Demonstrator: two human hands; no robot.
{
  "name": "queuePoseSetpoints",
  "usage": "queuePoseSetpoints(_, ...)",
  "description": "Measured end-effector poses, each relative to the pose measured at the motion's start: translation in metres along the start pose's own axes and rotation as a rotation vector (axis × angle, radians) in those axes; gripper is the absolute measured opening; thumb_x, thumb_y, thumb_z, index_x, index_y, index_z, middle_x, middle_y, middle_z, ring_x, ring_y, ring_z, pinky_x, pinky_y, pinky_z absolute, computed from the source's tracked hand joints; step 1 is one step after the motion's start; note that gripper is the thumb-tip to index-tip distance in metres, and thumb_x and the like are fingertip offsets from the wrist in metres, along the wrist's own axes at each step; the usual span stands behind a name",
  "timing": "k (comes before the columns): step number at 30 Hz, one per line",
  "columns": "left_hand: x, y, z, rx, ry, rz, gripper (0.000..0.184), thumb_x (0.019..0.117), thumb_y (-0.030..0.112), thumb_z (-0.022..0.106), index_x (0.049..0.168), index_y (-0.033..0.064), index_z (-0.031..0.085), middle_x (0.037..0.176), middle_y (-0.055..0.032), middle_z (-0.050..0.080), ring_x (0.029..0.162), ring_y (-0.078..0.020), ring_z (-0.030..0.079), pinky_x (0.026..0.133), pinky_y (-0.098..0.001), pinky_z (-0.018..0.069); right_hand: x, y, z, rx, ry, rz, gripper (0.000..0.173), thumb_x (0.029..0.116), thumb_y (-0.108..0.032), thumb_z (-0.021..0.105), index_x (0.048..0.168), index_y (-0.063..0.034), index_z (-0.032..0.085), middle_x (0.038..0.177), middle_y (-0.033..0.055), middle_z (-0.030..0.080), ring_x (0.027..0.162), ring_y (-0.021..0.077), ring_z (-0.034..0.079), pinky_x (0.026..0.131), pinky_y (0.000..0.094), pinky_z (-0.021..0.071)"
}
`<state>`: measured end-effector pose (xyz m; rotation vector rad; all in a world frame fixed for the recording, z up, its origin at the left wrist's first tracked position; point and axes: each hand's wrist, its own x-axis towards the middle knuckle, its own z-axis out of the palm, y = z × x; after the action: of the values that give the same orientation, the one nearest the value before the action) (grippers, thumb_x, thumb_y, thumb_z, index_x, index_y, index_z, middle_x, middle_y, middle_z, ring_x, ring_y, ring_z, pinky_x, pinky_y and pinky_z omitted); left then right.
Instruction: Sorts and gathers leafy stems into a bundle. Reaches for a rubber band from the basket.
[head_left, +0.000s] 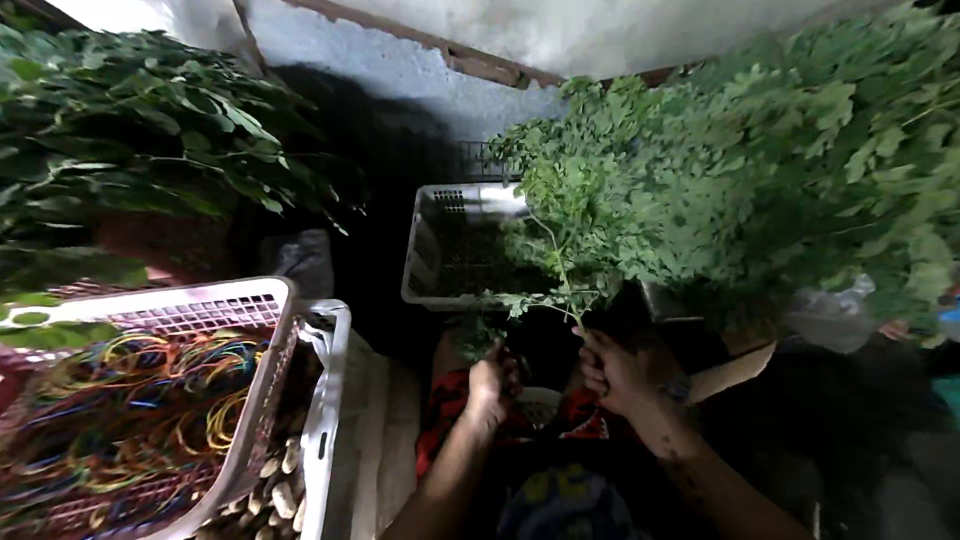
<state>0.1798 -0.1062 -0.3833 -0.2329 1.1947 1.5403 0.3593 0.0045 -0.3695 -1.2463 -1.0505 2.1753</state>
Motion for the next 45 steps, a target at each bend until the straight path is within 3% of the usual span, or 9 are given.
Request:
queuePoseSetpoints(4, -0.006, -0.008, 0.012, -0.086, -0.162, 0.099, 0.045, 0.113, 0.035, 0.029, 0.078, 0.0147, 0.049, 0.053, 0.0038, 0.041, 0.042, -0.0097, 0.038, 0.042, -0.0251, 0.038, -0.015, -0.016, 0.003, -0.034, -0.154, -0.152, 0.033, 0.1087, -0.026, 0.043, 0.137, -0.0126, 0.054, 0.066, -0.0065, 0.047, 0.042, 0.0022, 0.036, 0.038, 0.0179, 0.0353)
queuePoseSetpoints(9, -0.004, -0.014, 0.037, 0.032, -0.36, 0.231, 0.023, 0.1098, 0.024, 0.046, 0.12, 0.0073, 0.059, 0.065, 0.0, 0.052, 0.05, -0.0102, 0.049, 0.049, -0.0258, 0.0462, -0.022, -0.002, 0.023, -0.16, -0.148, -0.309, 0.034, 0.1094, -0.021, 0.042, 0.134, -0.0028, 0.057, 0.072, -0.001, 0.057, 0.046, 0.0061, 0.045, 0.043, 0.0218, 0.0435)
queuePoseSetpoints(13, -0.001, 0.0, 0.058, 0.151, -0.29, 0.386, 0.027, 0.1111, 0.022, 0.044, 0.113, 0.0009, 0.059, 0.066, -0.0024, 0.054, 0.05, -0.0117, 0.053, 0.048, -0.0279, 0.051, -0.025, 0.011, 0.038, -0.232, -0.062, -0.272, 0.027, 0.1086, -0.015, 0.044, 0.128, 0.0006, 0.055, 0.095, 0.006, 0.067, 0.06, 0.0103, 0.058, 0.054, 0.0256, 0.0535)
queuePoseSetpoints(19, 0.007, -0.013, 0.047, 0.323, -0.32, 0.495, 0.029, 0.1124, 0.022, 0.039, 0.111, 0.0028, 0.061, 0.074, -0.0021, 0.06, 0.062, -0.0122, 0.06, 0.06, -0.03, 0.0561, 0.0, -0.014, 0.047, -0.139, 0.009, -0.023, 0.032, 0.1098, -0.028, 0.048, 0.127, -0.0053, 0.063, 0.089, 0.0045, 0.065, 0.065, 0.0112, 0.06, 0.056, 0.0264, 0.0529)
queuePoseSetpoints(23, 0.005, -0.012, 0.037, 0.293, -0.295, 0.555, 0.028, 0.1102, 0.02, 0.046, 0.12, -0.0011, 0.063, 0.093, -0.0085, 0.07, 0.082, -0.0154, 0.069, 0.077, -0.0333, 0.0603, 0.01, -0.021, 0.057, -0.206, -0.026, -0.317, 0.02, 0.1036, -0.01, 0.058, 0.115, 0.0016, 0.069, 0.1, 0.0057, 0.073, 0.083, 0.009, 0.069, 0.075, 0.0257, 0.0593)
queuePoseSetpoints(26, -0.004, 0.001, 0.034, 0.234, -0.284, 0.522, 0.027, 0.1108, 0.02, 0.044, 0.117, 0.002, 0.063, 0.077, -0.0022, 0.063, 0.062, -0.0091, 0.058, 0.056, -0.0253, 0.0515, 0.007, -0.034, 0.07, -0.154, -0.058, -0.412, 0.021, 0.1025, -0.008, 0.058, 0.118, 0.005, 0.064, 0.102, 0.0109, 0.071, 0.083, 0.0166, 0.072, 0.073, 0.032, 0.0629)
queuePoseSetpoints(30, -0.003, 0.003, 0.013, 0.213, -0.111, 0.244, 0.031, 0.1114, 0.027, 0.045, 0.117, 0.0015, 0.061, 0.069, -0.0051, 0.061, 0.052, -0.0112, 0.054, 0.047, -0.0259, 0.0474, 0.007, -0.012, 0.063, -0.138, -0.16, 0.081, 0.034, 0.1045, -0.012, 0.058, 0.137, -0.0033, 0.05, 0.102, 0.01, 0.068, 0.081, 0.0181, 0.069, 0.071, 0.0338, 0.0606)
queuePoseSetpoints(33, 0.002, -0.01, -0.005, 0.138, 0.012, 0.008, 0.032, 0.1084, 0.031, 0.049, 0.109, 0.0041, 0.066, 0.062, -0.0007, 0.055, 0.045, -0.0082, 0.046, 0.041, -0.0237, 0.0396, 0.002, 0.005, 0.052, -0.191, -0.179, 0.27, 0.028, 0.1056, -0.017, 0.057, 0.127, -0.0016, 0.062, 0.1, 0.0071, 0.07, 0.079, 0.014, 0.067, 0.072, 0.0292, 0.0584)
queuePoseSetpoints(45, -0.007, 0.009, -0.009, -0.043, -0.044, 0.114, 0.035, 0.1123, 0.031, 0.035, 0.109, 0.0067, 0.061, 0.055, 0.0031, 0.045, 0.041, -0.0068, 0.043, 0.038, -0.0218, 0.0394, 0.059, -0.097, 0.086, -0.58, -0.24, -0.169, 0.036, 0.1094, -0.029, 0.051, 0.133, -0.004, 0.061, 0.115, 0.0102, 0.072, 0.091, 0.0191, 0.073, 0.081, 0.0376, 0.0614)
